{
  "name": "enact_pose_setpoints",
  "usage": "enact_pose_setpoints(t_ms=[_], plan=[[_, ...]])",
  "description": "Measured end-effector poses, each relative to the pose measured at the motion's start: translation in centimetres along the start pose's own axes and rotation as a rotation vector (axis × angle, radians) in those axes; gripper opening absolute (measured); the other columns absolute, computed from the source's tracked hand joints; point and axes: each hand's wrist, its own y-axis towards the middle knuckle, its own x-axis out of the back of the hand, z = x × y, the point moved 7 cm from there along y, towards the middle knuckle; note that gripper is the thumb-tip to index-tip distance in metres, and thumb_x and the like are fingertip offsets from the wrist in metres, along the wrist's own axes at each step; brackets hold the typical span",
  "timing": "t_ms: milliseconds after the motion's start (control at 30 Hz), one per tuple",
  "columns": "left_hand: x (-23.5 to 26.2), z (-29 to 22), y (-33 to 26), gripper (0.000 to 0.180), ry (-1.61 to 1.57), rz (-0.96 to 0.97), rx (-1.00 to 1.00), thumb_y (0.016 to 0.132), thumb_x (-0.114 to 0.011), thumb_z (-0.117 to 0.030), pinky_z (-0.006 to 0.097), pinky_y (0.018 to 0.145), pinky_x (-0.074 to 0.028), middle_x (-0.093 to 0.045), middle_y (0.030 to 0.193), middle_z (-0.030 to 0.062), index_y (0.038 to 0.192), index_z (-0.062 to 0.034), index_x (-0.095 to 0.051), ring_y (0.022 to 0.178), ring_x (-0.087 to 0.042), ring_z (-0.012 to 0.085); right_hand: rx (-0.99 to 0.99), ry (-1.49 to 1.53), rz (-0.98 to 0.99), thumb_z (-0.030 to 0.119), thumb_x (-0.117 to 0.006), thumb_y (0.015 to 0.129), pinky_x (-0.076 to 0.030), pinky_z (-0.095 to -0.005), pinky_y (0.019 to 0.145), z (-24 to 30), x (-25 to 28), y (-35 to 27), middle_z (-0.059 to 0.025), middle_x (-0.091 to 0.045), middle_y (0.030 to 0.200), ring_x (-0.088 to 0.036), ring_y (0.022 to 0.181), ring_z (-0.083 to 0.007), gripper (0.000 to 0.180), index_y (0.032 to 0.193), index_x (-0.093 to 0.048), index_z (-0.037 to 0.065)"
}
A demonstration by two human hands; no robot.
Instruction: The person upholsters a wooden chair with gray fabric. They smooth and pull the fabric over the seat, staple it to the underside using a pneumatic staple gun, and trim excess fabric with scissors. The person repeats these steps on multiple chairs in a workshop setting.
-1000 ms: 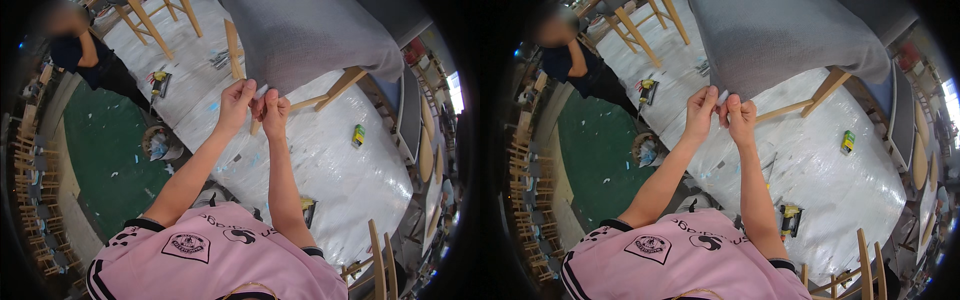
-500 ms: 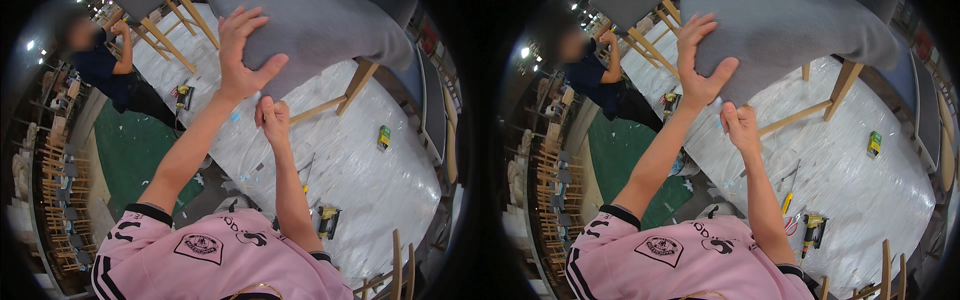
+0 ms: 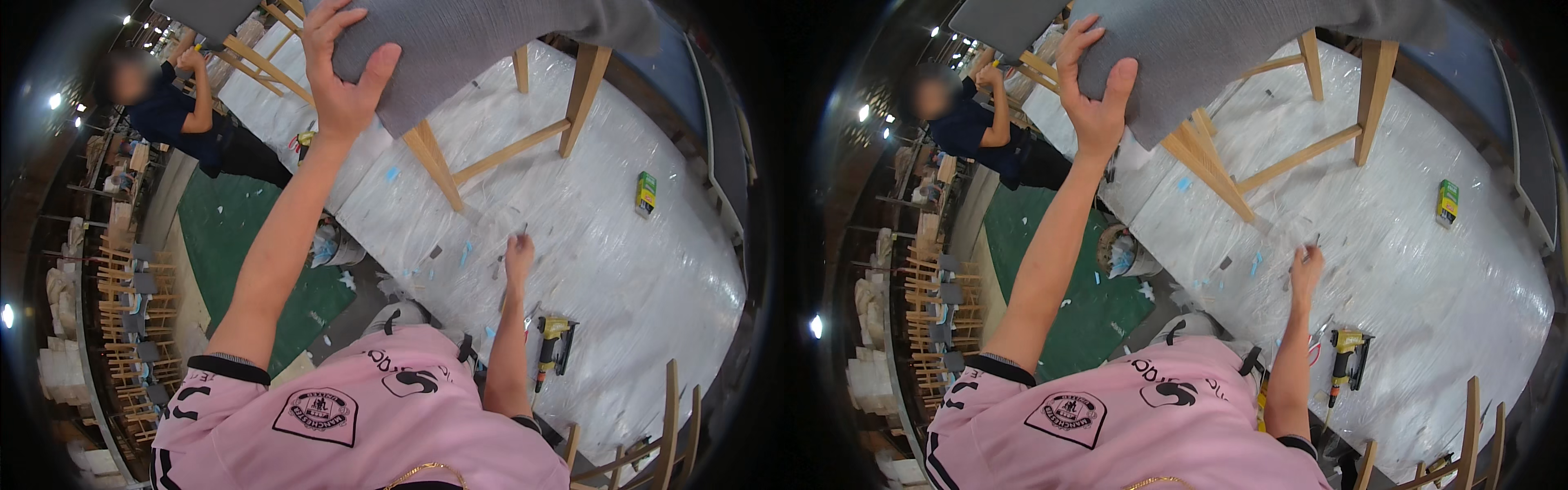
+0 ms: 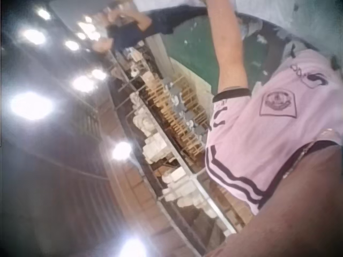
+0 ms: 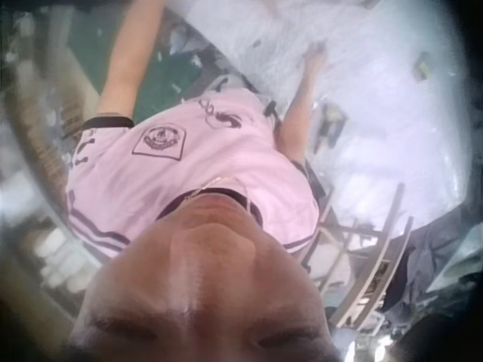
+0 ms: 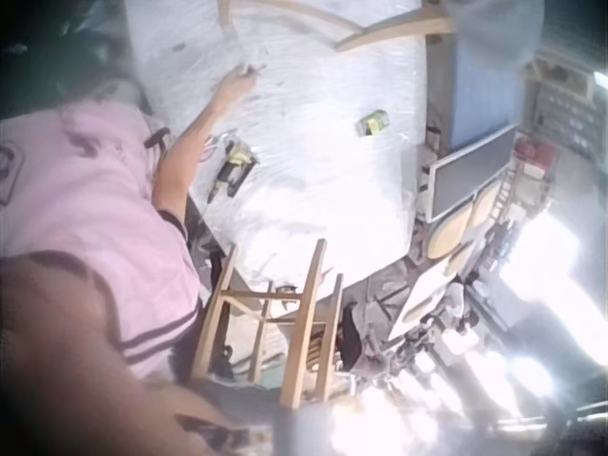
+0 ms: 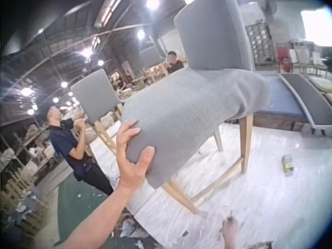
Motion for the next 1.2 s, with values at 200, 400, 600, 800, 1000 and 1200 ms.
enact_pose_setpoints(t_ms=[200,400,600,800,1000,1200], plan=[[1.0,0.9,-0.6,0.052,0.021,-0.026,0.054,0.091,-0.076,-0.036,0.04,0.115,-0.033,-0.055,0.144,0.0094,0.131,-0.0088,-0.057,0.135,-0.048,0.0258,-0.113,-0.419,0.228,0.018,-0.072,0.082,-0.051,-0.0483,0.092,-9.8,1.1,-8.6,-0.0264,-0.06,0.121,-0.063,0.107,-0.0412,0.052,0.13,-0.057,0.003],[0.6,1.1,-0.7,0.053,0.074,-0.037,0.008,0.09,-0.077,-0.034,0.043,0.117,-0.031,-0.056,0.142,0.0105,0.131,-0.0073,-0.056,0.137,-0.046,0.0291,-0.195,0.389,0.299,0.022,-0.069,0.093,-0.051,-0.0347,0.074,-6.4,0.4,-4.3,-0.0123,-0.064,0.092,-0.064,0.081,-0.0209,0.033,0.117,-0.062,0.0],[1.0,1.3,-0.9,0.052,0.024,-0.057,0.071,0.089,-0.076,-0.033,0.047,0.119,-0.029,-0.057,0.141,0.0106,0.129,-0.0078,-0.055,0.139,-0.044,0.0323,0.334,0.518,0.251,0.023,-0.067,0.1,-0.043,-0.0296,0.063,18.5,5.0,1.4,-0.0043,-0.059,0.074,-0.051,0.067,-0.0139,0.026,0.097,-0.068,-0.002],[0.5,1.2,-0.8,0.054,0.046,-0.038,0.094,0.089,-0.076,-0.037,0.049,0.12,-0.028,-0.055,0.143,0.0108,0.13,-0.0083,-0.054,0.141,-0.042,0.033,0.619,0.422,0.171,0.023,-0.072,0.095,-0.043,-0.0332,0.06,28.1,6.3,4.5,-0.0114,-0.058,0.074,-0.054,0.064,-0.0232,0.023,0.093,-0.072,0.0],[0.8,1.0,-0.8,0.051,0.075,-0.047,0.088,0.093,-0.071,-0.038,0.047,0.12,-0.026,-0.054,0.145,0.0117,0.131,-0.0081,-0.055,0.142,-0.042,0.0299,0.742,0.403,0.133,0.023,-0.073,0.093,-0.044,-0.0359,0.058,30.7,6.2,5.6,-0.0114,-0.057,0.071,-0.056,0.062,-0.027,0.021,0.092,-0.073,0.002],[0.6,1.1,-0.9,0.057,0.08,-0.039,0.106,0.089,-0.075,-0.041,0.05,0.121,-0.025,-0.054,0.143,0.0103,0.131,-0.0102,-0.053,0.142,-0.04,0.0331,0.746,0.359,0.166,0.025,-0.072,0.094,-0.043,-0.0361,0.056,28.9,5.5,7.2,-0.0112,-0.057,0.068,-0.055,0.06,-0.0281,0.023,0.09,-0.073,0.002]])
